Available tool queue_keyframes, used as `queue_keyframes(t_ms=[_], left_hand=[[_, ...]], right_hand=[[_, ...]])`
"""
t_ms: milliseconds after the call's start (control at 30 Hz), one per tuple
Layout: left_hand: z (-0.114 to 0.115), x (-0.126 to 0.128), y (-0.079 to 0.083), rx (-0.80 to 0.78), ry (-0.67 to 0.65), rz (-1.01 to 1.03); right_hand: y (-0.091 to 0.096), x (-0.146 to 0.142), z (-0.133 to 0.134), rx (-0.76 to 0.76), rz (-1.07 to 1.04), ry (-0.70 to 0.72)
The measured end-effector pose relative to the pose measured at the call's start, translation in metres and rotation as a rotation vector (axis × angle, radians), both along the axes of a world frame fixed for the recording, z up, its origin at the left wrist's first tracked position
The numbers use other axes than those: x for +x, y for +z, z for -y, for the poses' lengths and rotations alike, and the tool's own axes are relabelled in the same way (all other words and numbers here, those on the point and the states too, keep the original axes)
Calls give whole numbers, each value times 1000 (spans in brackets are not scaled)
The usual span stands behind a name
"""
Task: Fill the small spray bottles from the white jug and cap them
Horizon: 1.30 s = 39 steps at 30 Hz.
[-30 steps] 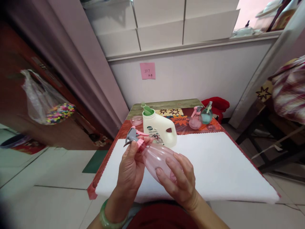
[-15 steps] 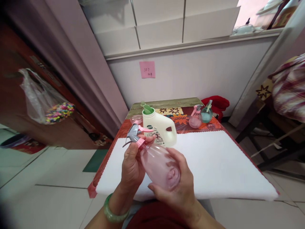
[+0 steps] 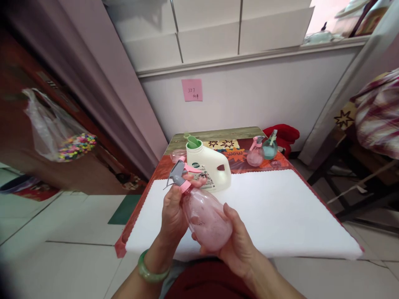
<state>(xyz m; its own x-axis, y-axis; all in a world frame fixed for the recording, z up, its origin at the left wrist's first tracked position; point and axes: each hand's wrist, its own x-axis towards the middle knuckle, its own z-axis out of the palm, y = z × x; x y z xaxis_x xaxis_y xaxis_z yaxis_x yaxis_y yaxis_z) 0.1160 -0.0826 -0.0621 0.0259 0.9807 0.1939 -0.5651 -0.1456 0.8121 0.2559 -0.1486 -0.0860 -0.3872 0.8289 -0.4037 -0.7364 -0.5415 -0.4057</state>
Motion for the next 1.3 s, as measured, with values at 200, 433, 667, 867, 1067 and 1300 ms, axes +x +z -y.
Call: queue_keyframes(t_ms=[200, 433, 667, 867, 1067, 1300], left_hand=[[13, -13, -11, -19, -58, -128], [31, -34, -30, 28, -47, -272], [16, -44, 0, -99, 61, -154], [-5, -35, 7, -96, 38, 27], [-25, -24, 5, -37, -119, 120], [-26, -13, 8, -63, -77, 117]], right_hand=[[-6, -16, -7, 267, 89, -124], [-12, -41, -28, 482, 113, -170], [-37, -39, -35, 639, 522, -305], [-51, -29, -25, 743, 743, -423], [-24, -16, -20, 249, 186, -80], [-13, -13, -19, 25, 66, -64]])
